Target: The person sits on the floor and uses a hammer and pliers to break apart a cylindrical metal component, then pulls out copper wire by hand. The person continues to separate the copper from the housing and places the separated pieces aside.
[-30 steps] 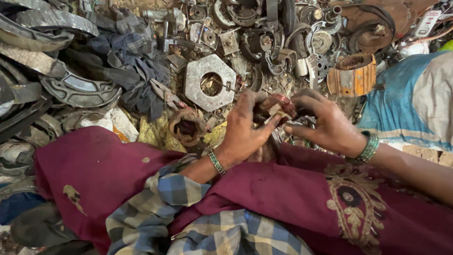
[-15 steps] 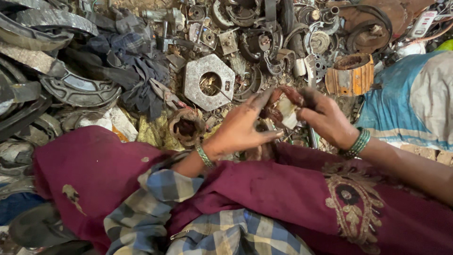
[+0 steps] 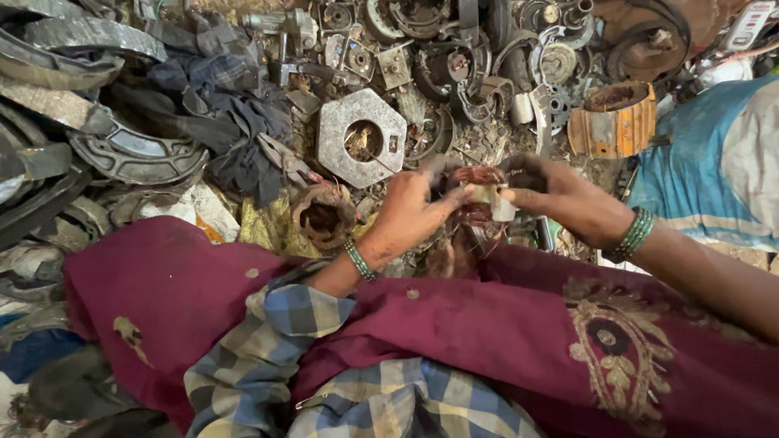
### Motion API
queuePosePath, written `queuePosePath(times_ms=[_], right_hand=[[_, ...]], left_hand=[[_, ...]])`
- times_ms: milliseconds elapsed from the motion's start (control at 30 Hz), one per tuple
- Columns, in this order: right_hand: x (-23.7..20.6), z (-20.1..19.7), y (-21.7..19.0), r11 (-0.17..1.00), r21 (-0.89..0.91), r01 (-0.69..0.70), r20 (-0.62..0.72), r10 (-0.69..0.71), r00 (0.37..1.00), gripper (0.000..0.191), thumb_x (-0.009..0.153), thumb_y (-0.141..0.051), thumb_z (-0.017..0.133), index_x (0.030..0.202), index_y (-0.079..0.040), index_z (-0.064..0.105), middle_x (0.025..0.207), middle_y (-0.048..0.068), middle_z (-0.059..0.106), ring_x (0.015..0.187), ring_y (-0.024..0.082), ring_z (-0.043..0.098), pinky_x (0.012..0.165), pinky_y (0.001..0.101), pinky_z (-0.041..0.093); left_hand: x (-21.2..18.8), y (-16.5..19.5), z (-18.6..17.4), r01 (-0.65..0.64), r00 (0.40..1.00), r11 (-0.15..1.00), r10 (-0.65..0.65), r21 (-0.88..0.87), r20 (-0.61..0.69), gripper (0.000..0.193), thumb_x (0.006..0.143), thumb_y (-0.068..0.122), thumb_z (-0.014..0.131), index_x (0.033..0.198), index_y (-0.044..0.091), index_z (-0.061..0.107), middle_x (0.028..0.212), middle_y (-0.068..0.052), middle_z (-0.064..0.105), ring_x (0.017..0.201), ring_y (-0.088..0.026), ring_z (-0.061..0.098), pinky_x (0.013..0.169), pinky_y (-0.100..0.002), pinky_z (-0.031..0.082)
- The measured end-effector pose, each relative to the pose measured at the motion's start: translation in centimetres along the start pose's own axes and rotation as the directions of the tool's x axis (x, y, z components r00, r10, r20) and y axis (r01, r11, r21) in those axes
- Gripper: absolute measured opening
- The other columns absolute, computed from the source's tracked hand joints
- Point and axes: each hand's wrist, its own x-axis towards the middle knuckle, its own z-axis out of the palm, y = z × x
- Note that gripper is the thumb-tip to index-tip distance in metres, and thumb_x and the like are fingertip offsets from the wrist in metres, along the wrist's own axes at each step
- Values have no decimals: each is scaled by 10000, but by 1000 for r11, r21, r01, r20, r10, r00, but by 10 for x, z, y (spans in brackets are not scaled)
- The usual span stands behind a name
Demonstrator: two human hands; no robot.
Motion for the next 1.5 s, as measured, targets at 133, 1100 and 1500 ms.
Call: queuePosePath(times_ms=[133, 1100, 1500], right_hand=[[-4, -2, 7, 972, 182, -149, 121, 128, 984, 781, 905, -409, 674, 1521, -30, 380, 1409, 98, 567, 1250, 211, 600, 1044, 386, 496], [1, 30, 0, 988, 91, -121, -151, 134, 979, 544, 825, -342, 792, 1136, 62, 604, 894, 81, 697, 701, 136, 658, 588, 291, 561], [0, 45, 2, 997, -76, -10, -198, -5, 980, 550, 819, -324, 818, 1177, 12, 570, 981, 61, 714, 852, 103, 678, 742, 271, 578]], left_hand=[[-3, 2, 8, 307, 944, 947, -291, -92, 153, 333, 961, 288, 696, 1218, 89, 627, 787, -49, 746, 526, -122, 624, 486, -329, 504], [-12, 17, 17, 212, 971, 973, -199, -92, 131, 895, 793, 377, 811, 1537, 77, 415, 1255, -135, 739, 1108, -251, 758, 1024, -355, 610], [-16, 30, 18, 103, 989, 995, -103, 2, 102, 1130, 711, 328, 881, 1598, 25, 252, 1235, -88, 733, 1211, -306, 660, 1081, -413, 499]])
